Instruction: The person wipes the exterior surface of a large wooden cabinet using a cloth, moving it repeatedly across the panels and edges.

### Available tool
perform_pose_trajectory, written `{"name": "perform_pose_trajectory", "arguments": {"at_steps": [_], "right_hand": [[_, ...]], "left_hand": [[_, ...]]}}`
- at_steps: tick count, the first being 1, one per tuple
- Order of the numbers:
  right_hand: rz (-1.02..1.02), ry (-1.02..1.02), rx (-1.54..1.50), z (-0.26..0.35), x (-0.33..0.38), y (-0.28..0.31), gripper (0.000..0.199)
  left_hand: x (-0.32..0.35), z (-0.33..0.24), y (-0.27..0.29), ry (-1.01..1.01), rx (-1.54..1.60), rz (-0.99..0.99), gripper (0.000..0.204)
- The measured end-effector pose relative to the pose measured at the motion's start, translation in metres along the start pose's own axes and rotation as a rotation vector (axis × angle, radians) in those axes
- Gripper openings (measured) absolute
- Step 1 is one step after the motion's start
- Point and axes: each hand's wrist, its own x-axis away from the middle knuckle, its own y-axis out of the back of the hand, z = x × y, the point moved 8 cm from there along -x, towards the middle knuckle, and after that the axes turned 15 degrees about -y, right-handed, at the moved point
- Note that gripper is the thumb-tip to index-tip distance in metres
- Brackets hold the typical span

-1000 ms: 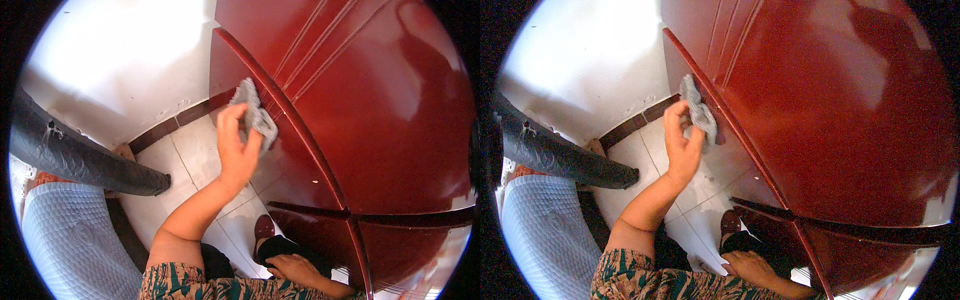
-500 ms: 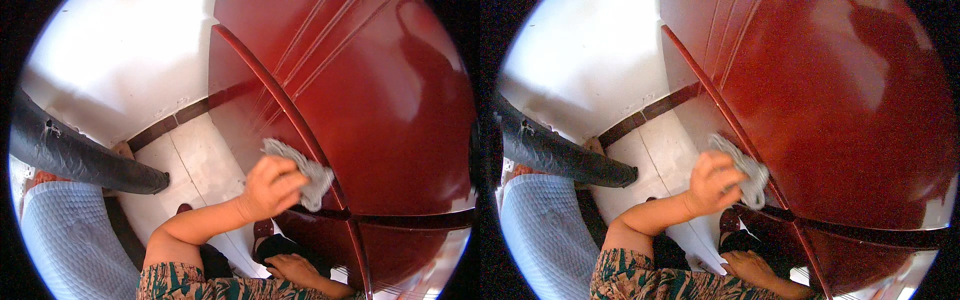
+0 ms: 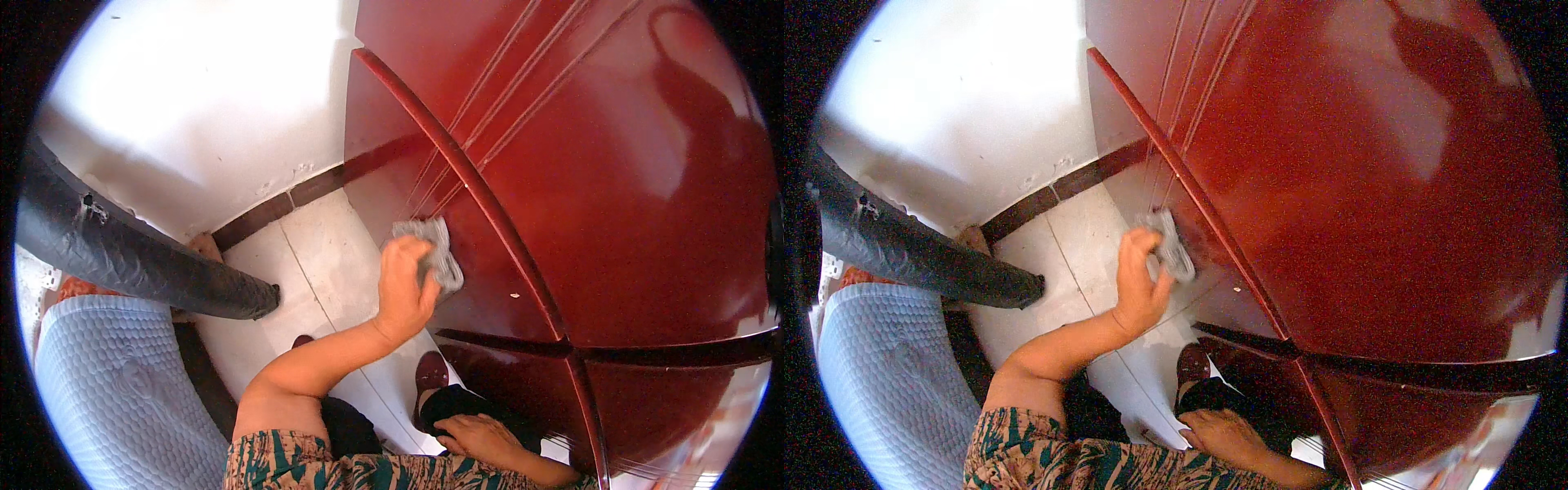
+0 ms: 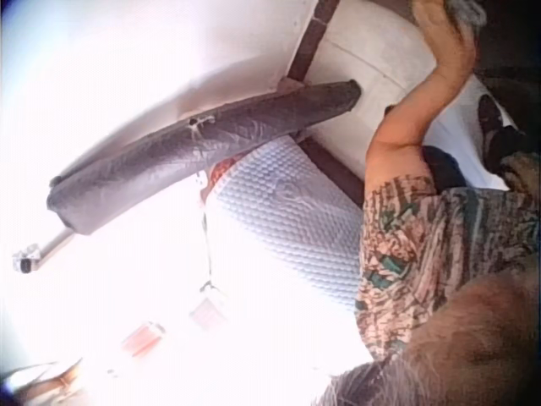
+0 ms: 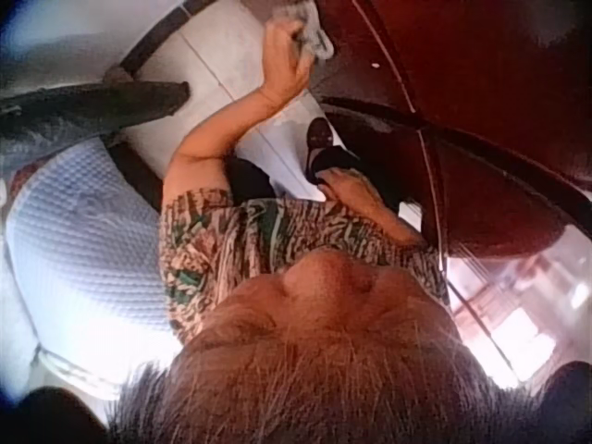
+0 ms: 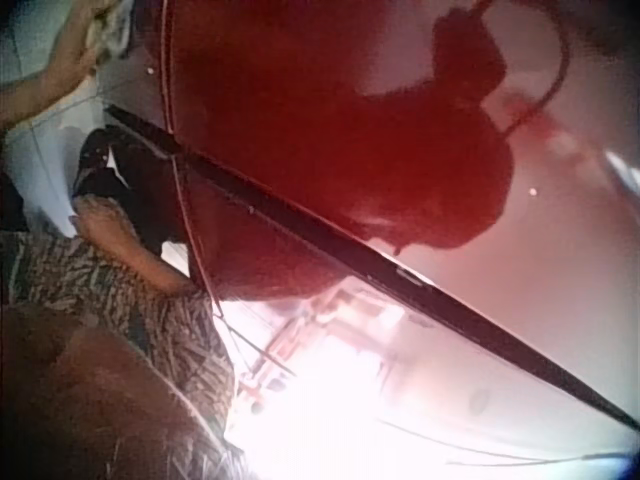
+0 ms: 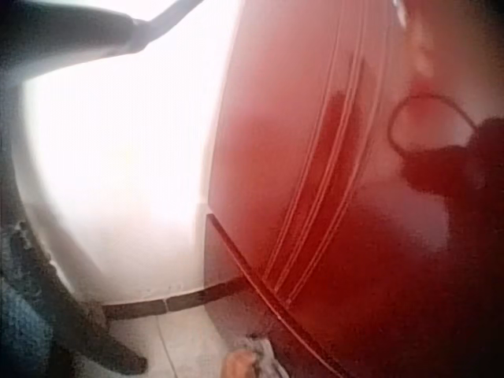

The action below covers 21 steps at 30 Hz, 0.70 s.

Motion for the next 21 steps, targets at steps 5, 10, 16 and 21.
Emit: {"name": "perform_pose_trajectory", "arguments": {"at_steps": [5, 10, 16, 21], "right_hand": [[-0.011, 0.05, -0.034, 0.001, 0.002, 0.0, 0.031], [-0.002, 0.064, -0.096, -0.005, -0.001, -0.008, 0.032], [-0.055, 0.063, -0.15, -0.003, 0.004, 0.0, 0.033], [-0.105, 0.034, -0.269, -0.009, 0.007, 0.01, 0.034]], "left_hand": [[0.027, -0.01, -0.015, -0.041, 0.05, 0.188, 0.04], [0.017, -0.009, -0.014, -0.046, 0.075, 0.294, 0.036], [0.0, -0.031, 0.002, 0.401, 0.453, 0.319, 0.031], [-0.016, -0.104, 0.025, 0.455, 0.695, 0.22, 0.028]]}}
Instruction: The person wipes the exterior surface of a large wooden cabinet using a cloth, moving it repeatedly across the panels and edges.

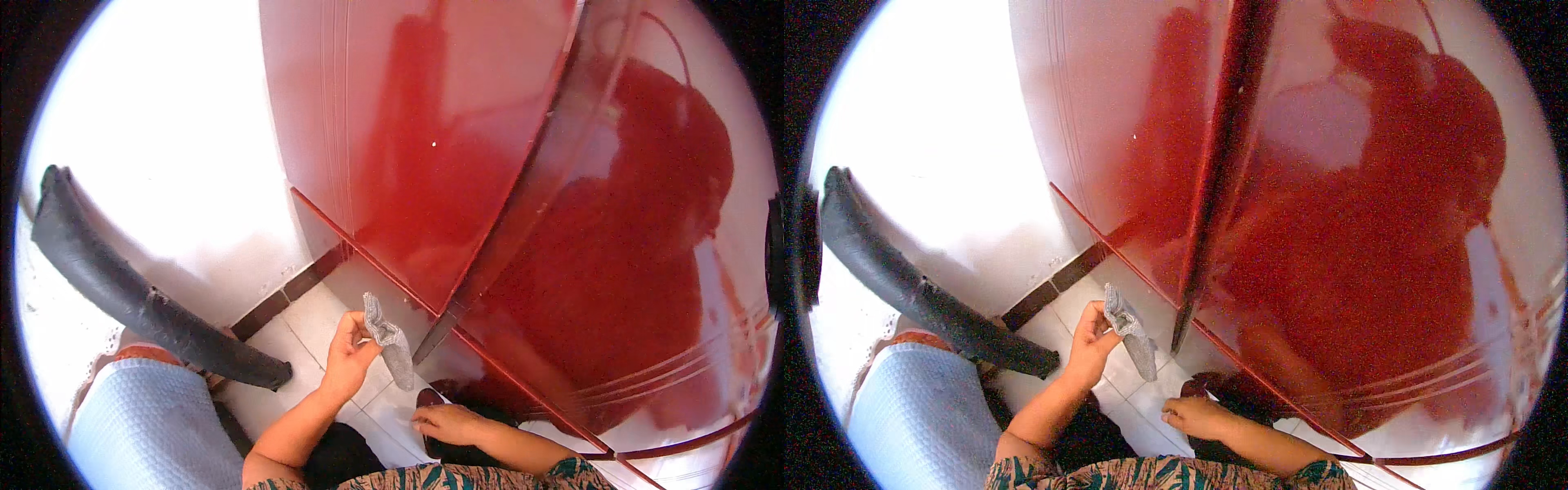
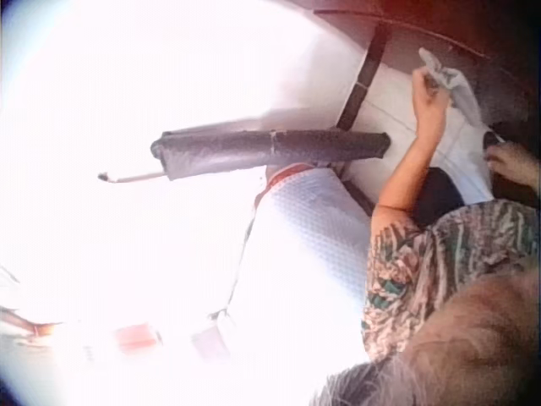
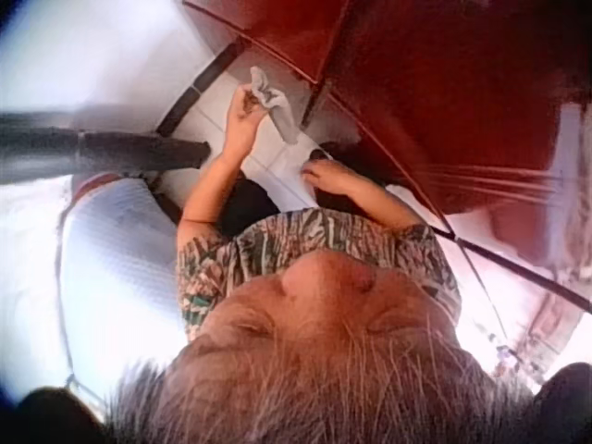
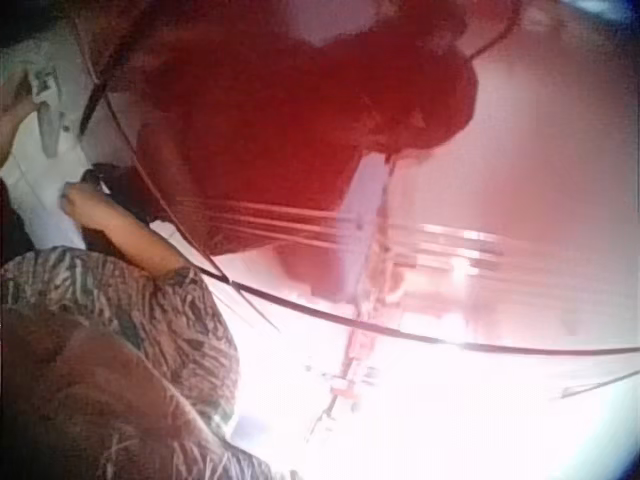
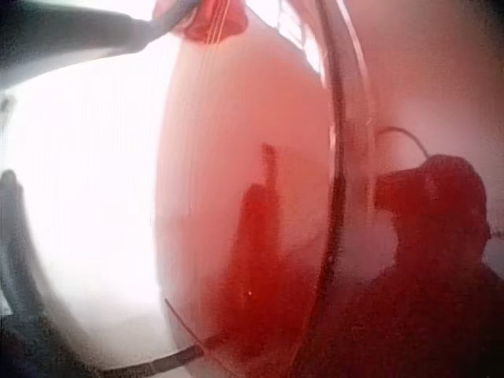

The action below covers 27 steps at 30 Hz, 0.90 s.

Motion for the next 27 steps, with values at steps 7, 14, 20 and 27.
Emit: {"name": "perform_pose_trajectory", "arguments": {"at_steps": [7, 14, 20, 27], "right_hand": [[-0.131, 0.024, -0.11, 0.003, -0.002, 0.007, 0.037], [-0.21, 0.143, -0.268, 0.025, 0.03, 0.025, 0.028], [0.014, 0.236, -1.174, 0.005, 0.038, 0.006, 0.021], [-0.334, 0.134, -1.333, -0.008, 0.064, -0.003, 0.053]], "left_hand": [[0.066, -0.023, -0.017, 0.118, 0.509, -0.264, 0.043], [0.084, 0.006, -0.018, 0.256, 0.639, -0.211, 0.043], [0.095, 0.026, -0.022, 0.369, 0.722, -0.212, 0.038], [0.122, 0.03, -0.051, 0.58, 0.868, -0.027, 0.038]]}}
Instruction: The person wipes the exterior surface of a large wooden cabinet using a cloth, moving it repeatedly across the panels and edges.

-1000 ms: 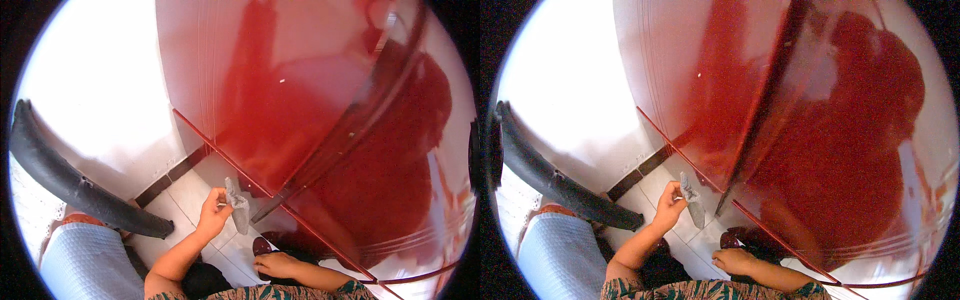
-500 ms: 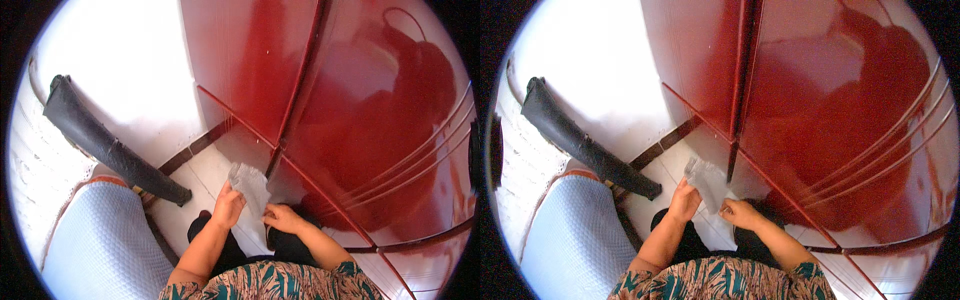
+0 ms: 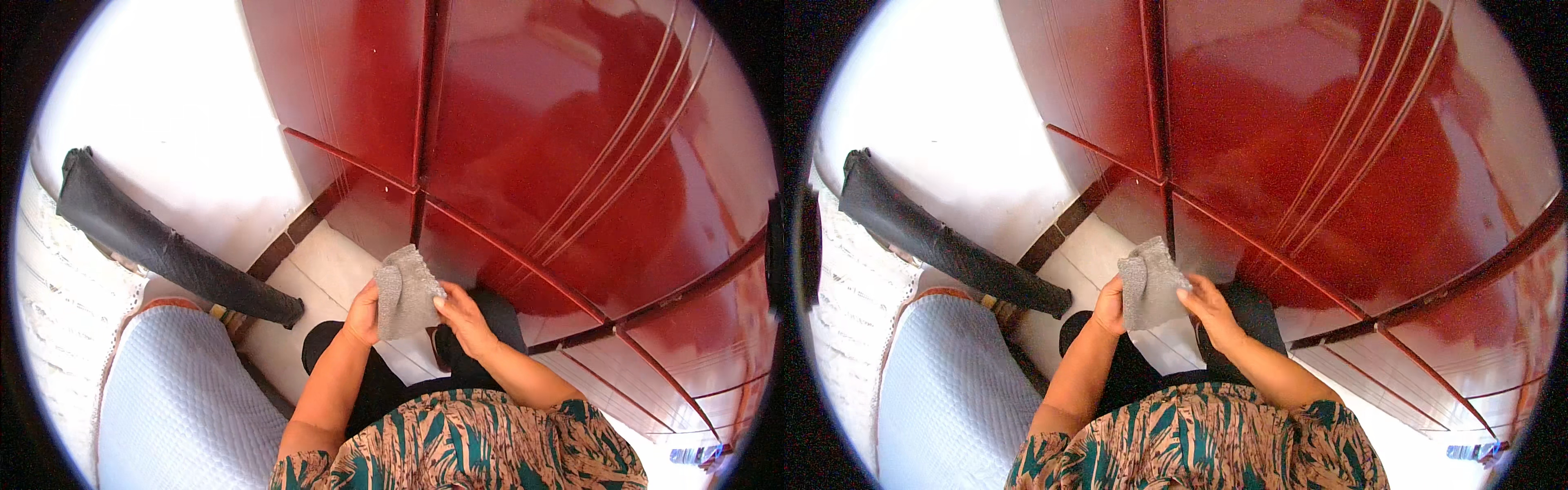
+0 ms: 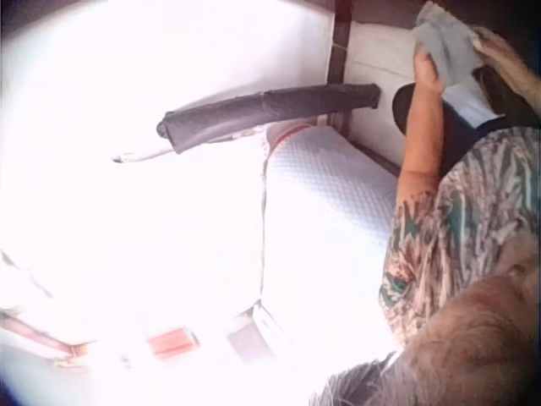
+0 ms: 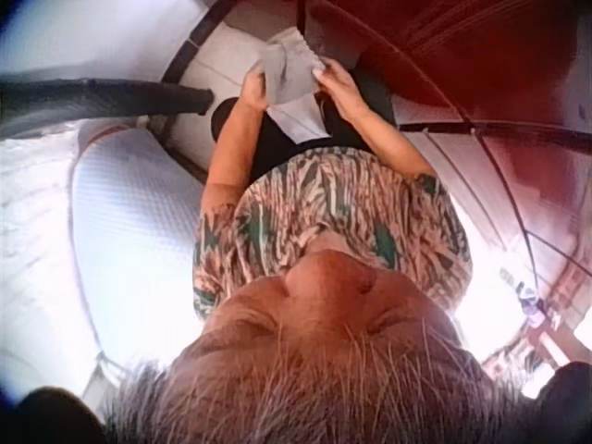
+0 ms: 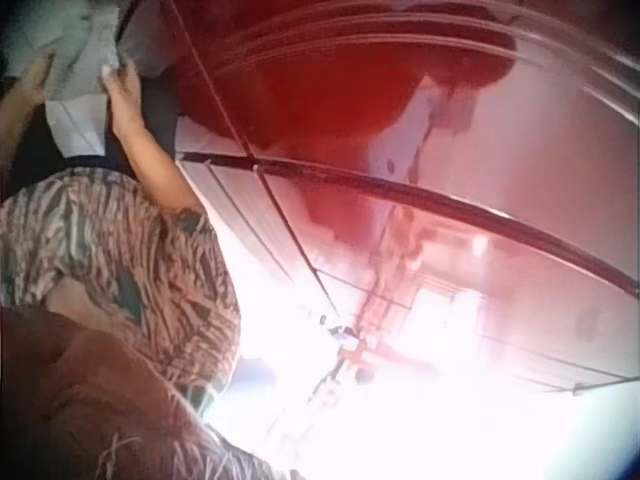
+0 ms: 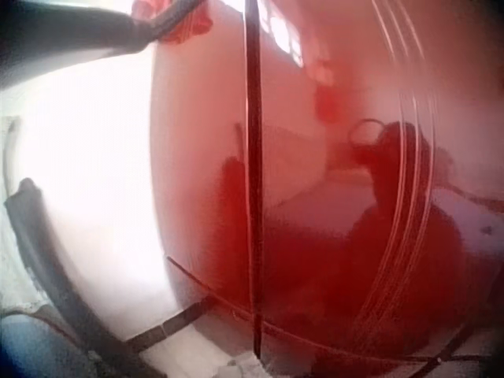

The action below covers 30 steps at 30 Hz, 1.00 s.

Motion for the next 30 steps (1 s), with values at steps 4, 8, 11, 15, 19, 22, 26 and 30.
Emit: {"name": "perform_pose_trajectory", "arguments": {"at_steps": [4, 8, 11, 15, 19, 22, 26, 30], "right_hand": [[-0.096, 0.267, 0.261, 0.039, 0.015, -0.015, 0.048], [-0.19, 0.314, 0.489, 0.041, 0.018, -0.016, 0.034], [-0.246, 0.247, 0.592, 0.033, 0.021, -0.012, 0.026], [-0.331, 0.258, 0.737, 0.043, 0.035, -0.016, 0.017], [-0.33, 0.417, 0.767, 0.05, 0.042, -0.02, 0.015], [-0.263, 0.435, 0.699, 0.059, 0.047, -0.026, 0.014], [-0.149, 0.425, 0.653, 0.07, 0.051, -0.034, 0.013], [-0.082, 0.468, 0.668, 0.076, 0.054, -0.038, 0.011]], "left_hand": [[0.017, 0.019, 0.003, 0.047, -0.039, -0.014, 0.04], [0.035, 0.033, 0.005, 0.109, -0.091, -0.042, 0.044], [0.047, 0.037, -0.004, 0.166, 0.104, -0.039, 0.046], [0.059, 0.03, -0.011, 0.137, -0.181, 0.008, 0.045], [0.06, 0.026, -0.012, 0.094, -0.404, 0.03, 0.046], [0.06, 0.024, -0.013, 0.083, -0.398, 0.043, 0.045], [0.058, 0.022, -0.007, 0.049, -0.518, 0.066, 0.044], [0.056, 0.014, -0.007, -0.031, -0.627, 0.096, 0.047]]}}
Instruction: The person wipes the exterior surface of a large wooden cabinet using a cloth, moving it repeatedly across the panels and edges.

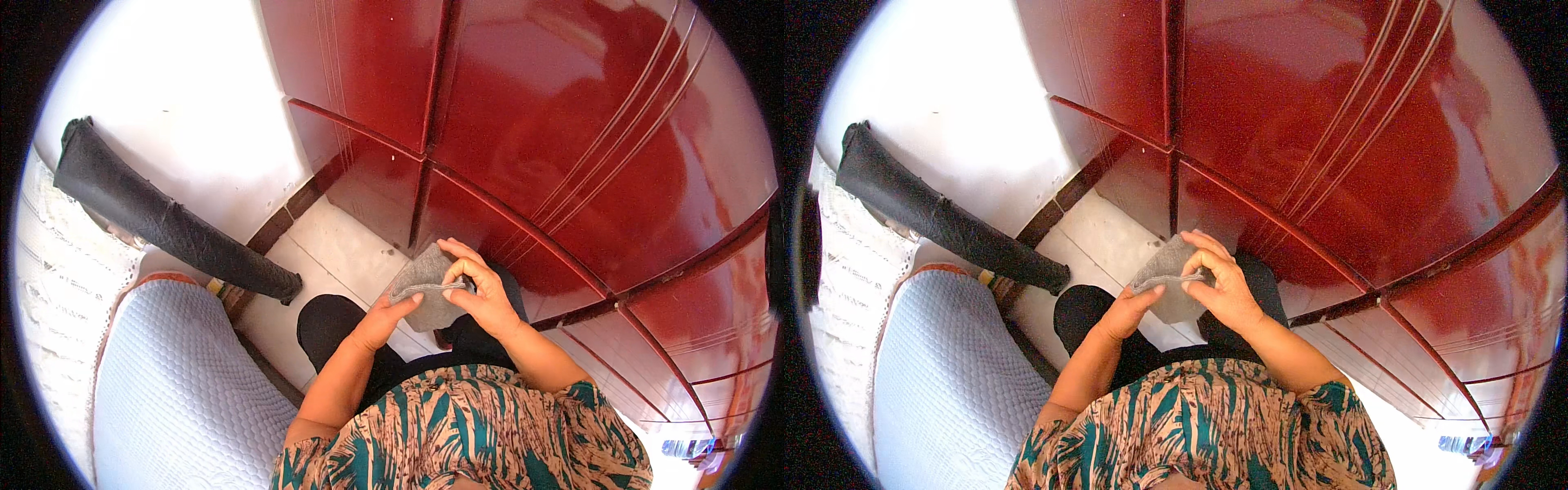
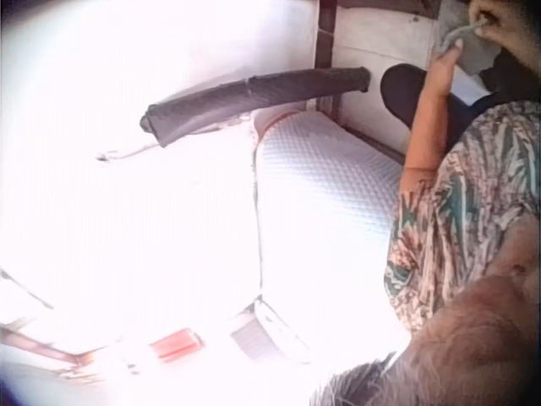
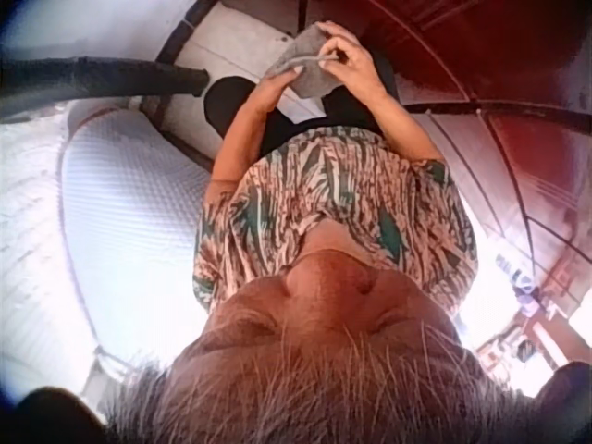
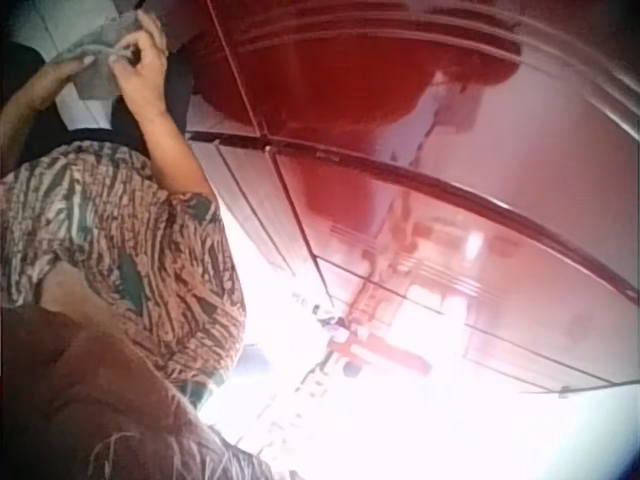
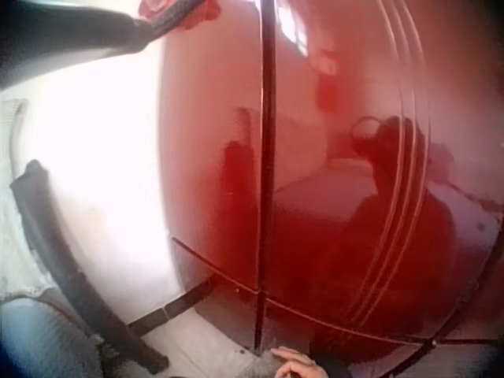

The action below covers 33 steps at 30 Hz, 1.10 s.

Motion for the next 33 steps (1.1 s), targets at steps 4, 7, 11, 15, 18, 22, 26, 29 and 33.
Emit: {"name": "perform_pose_trajectory", "arguments": {"at_steps": [4, 7, 11, 15, 18, 22, 26, 29, 33], "right_hand": [[-0.276, 0.072, 0.471, 0.016, 0.009, 0.005, 0.011], [-0.257, 0.201, 0.457, 0.028, 0.018, -0.003, 0.011], [0.098, -0.035, -0.064, -0.002, 0.008, -0.025, 0.012], [0.11, -0.25, -0.308, -0.043, -0.007, -0.022, 0.008], [0.103, -0.252, -0.299, -0.04, -0.006, -0.022, 0.006], [0.112, -0.216, -0.324, -0.038, -0.008, -0.023, 0.006], [0.09, -0.2, -0.334, -0.038, -0.008, -0.02, 0.009], [0.074, -0.21, -0.351, -0.04, -0.009, -0.02, 0.012], [-0.026, -0.212, -0.276, -0.038, -0.009, -0.012, 0.016]], "left_hand": [[-0.005, -0.025, -0.007, -0.264, -0.095, -0.005, 0.055], [-0.006, -0.037, -0.008, -0.419, -0.327, 0.026, 0.063], [-0.003, -0.033, -0.01, -0.256, -0.108, 0.083, 0.065], [-0.003, -0.027, -0.019, -0.119, 0.112, 0.121, 0.068], [-0.001, -0.028, -0.02, -0.083, 0.137, 0.111, 0.068], [0.002, -0.025, -0.017, -0.034, 0.18, 0.1, 0.066], [0.003, -0.021, -0.019, -0.027, 0.133, 0.107, 0.058], [0.003, -0.001, -0.006, 0.073, 0.164, -0.015, 0.05], [0.002, 0.0, -0.004, 0.035, 0.319, -0.017, 0.049]]}}
